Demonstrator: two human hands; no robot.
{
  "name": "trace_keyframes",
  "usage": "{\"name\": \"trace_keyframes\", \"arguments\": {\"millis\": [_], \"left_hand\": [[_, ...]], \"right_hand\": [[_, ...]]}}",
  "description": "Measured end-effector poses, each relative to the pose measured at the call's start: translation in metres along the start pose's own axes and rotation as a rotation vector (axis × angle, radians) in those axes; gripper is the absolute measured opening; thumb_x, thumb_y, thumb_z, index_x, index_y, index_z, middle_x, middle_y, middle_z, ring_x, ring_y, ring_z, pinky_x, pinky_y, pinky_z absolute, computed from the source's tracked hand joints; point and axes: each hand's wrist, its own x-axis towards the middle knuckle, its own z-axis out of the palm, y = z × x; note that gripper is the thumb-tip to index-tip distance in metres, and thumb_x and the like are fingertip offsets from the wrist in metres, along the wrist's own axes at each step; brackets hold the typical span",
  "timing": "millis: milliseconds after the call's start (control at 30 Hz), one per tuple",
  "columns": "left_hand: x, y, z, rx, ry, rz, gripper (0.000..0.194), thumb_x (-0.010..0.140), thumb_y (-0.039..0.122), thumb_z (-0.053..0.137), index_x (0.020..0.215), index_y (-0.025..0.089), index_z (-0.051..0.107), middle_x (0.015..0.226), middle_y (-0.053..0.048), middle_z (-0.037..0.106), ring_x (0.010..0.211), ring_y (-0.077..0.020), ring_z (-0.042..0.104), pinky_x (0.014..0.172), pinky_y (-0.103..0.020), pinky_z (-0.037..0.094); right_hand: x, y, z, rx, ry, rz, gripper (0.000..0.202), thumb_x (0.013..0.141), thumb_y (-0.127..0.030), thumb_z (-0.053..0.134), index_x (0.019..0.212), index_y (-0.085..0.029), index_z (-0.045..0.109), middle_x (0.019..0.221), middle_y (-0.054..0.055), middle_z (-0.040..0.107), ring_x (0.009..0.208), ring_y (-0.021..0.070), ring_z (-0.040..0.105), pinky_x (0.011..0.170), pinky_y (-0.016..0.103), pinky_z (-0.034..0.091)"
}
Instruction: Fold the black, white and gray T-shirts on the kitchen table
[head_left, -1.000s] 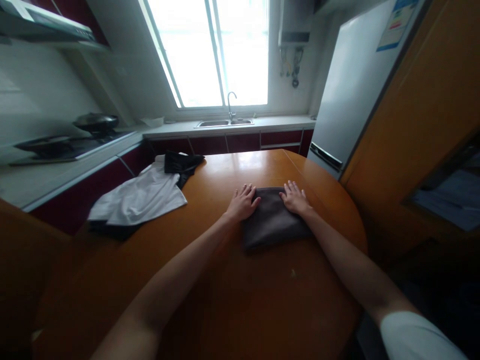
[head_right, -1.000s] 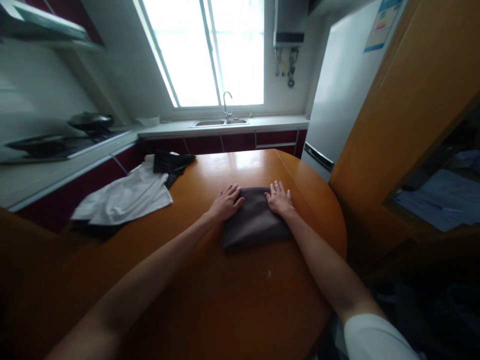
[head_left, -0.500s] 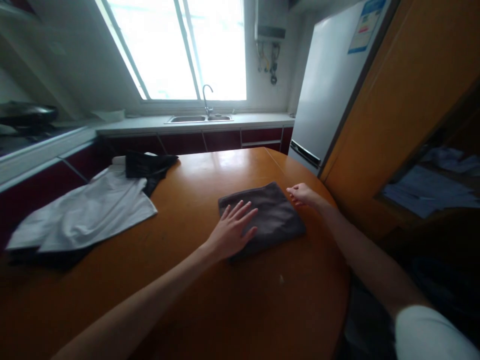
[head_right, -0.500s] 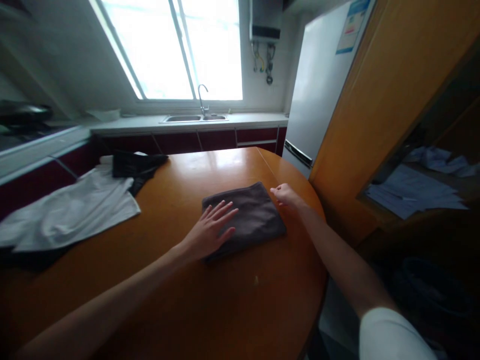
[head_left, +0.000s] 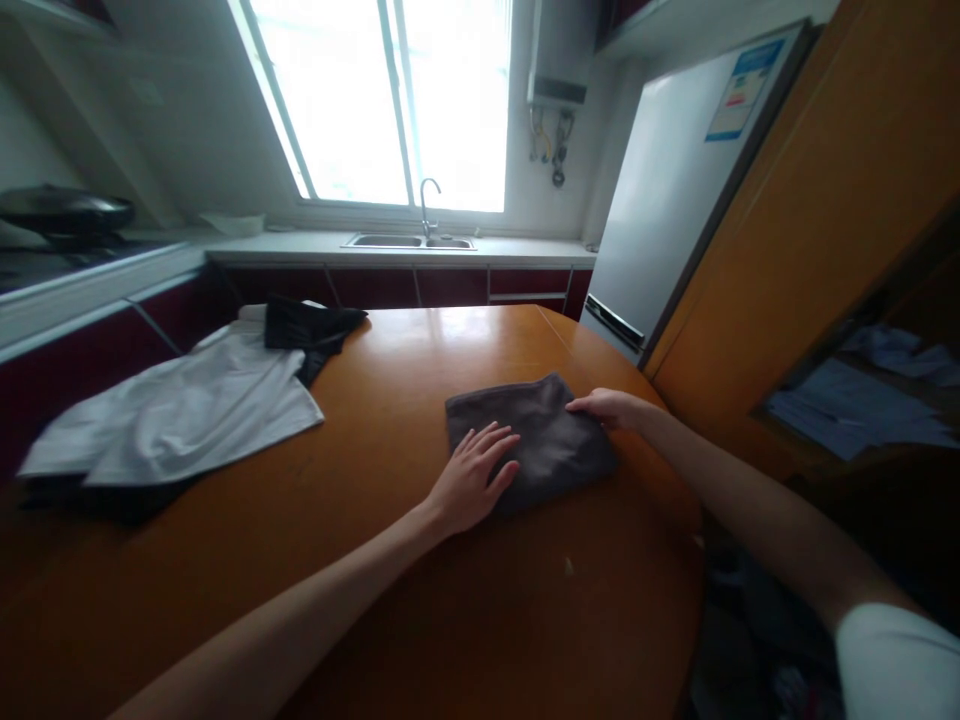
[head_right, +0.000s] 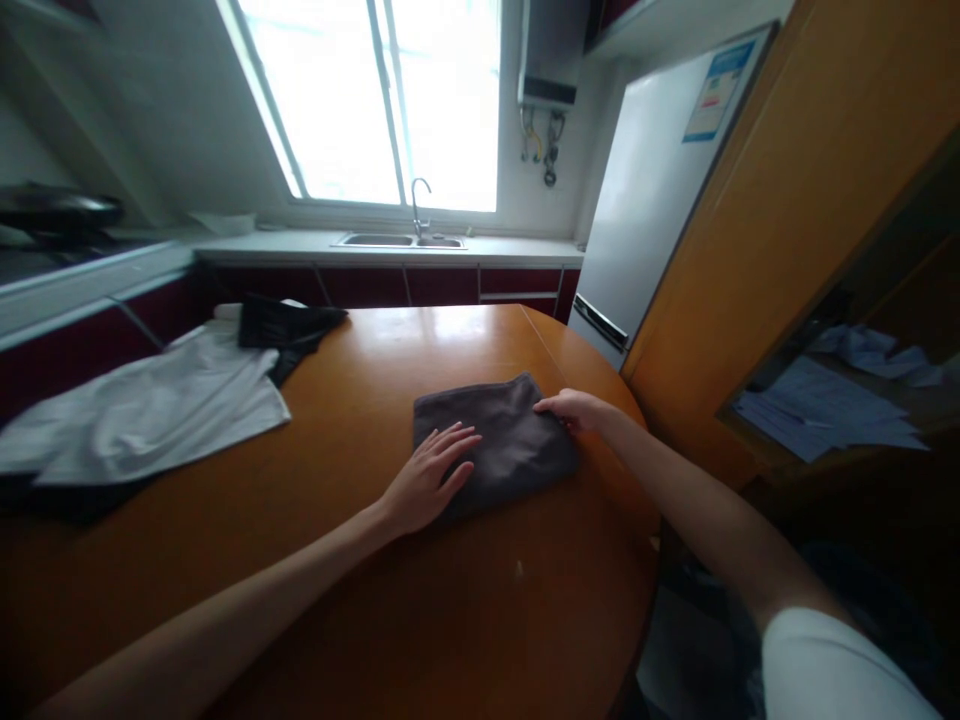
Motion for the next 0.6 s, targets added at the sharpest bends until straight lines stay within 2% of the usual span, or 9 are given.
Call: {"name": "trace_keyframes", "arguments": {"millis": [167, 300, 400, 500, 600], "left_hand": [[0.008, -0.011, -0.013, -0.148, 0.288, -0.04, 0.029, 0.105, 0.035, 0.042, 0.12, 0.022, 0.063, 0.122, -0.009, 0.067, 0.118, -0.0231, 0.06, 0.103, -0.042, 0.048], [0.012, -0.026, -0.015, -0.19, 0.386, -0.12, 0.026, 0.103, 0.035, 0.042, 0.109, 0.022, 0.064, 0.106, -0.007, 0.069, 0.104, -0.0226, 0.064, 0.094, -0.04, 0.051], [0.013, -0.036, -0.01, -0.242, 0.409, -0.193, 0.025, 0.101, 0.034, 0.043, 0.109, 0.021, 0.064, 0.104, -0.006, 0.07, 0.101, -0.0227, 0.066, 0.093, -0.04, 0.051], [0.013, -0.041, -0.005, -0.277, 0.397, -0.236, 0.025, 0.099, 0.034, 0.045, 0.11, 0.021, 0.063, 0.104, -0.007, 0.071, 0.101, -0.0227, 0.066, 0.094, -0.041, 0.051], [0.014, -0.045, -0.002, -0.29, 0.382, -0.257, 0.024, 0.097, 0.033, 0.048, 0.111, 0.021, 0.063, 0.104, -0.006, 0.072, 0.1, -0.0222, 0.067, 0.093, -0.042, 0.052]], "right_hand": [[-0.001, -0.009, 0.002, 0.121, -0.054, -0.028, 0.009, 0.09, -0.024, 0.069, 0.09, -0.016, 0.067, 0.071, 0.002, 0.071, 0.056, 0.0112, 0.064, 0.051, 0.017, 0.051], [0.008, -0.016, -0.008, 0.232, -0.114, -0.066, 0.01, 0.09, -0.026, 0.067, 0.089, -0.016, 0.069, 0.076, 0.006, 0.074, 0.071, 0.0178, 0.072, 0.067, 0.023, 0.059], [0.02, -0.02, -0.031, 0.264, -0.098, -0.027, 0.014, 0.091, -0.027, 0.062, 0.089, -0.015, 0.07, 0.079, 0.008, 0.076, 0.073, 0.0196, 0.072, 0.071, 0.027, 0.06], [0.033, -0.021, -0.063, 0.293, -0.054, 0.006, 0.021, 0.093, -0.029, 0.057, 0.092, -0.013, 0.071, 0.078, 0.008, 0.076, 0.071, 0.0201, 0.071, 0.072, 0.03, 0.061], [0.044, -0.021, -0.095, 0.263, 0.068, -0.001, 0.026, 0.094, -0.031, 0.055, 0.091, -0.011, 0.071, 0.073, 0.01, 0.075, 0.068, 0.0219, 0.071, 0.071, 0.034, 0.061]]}}
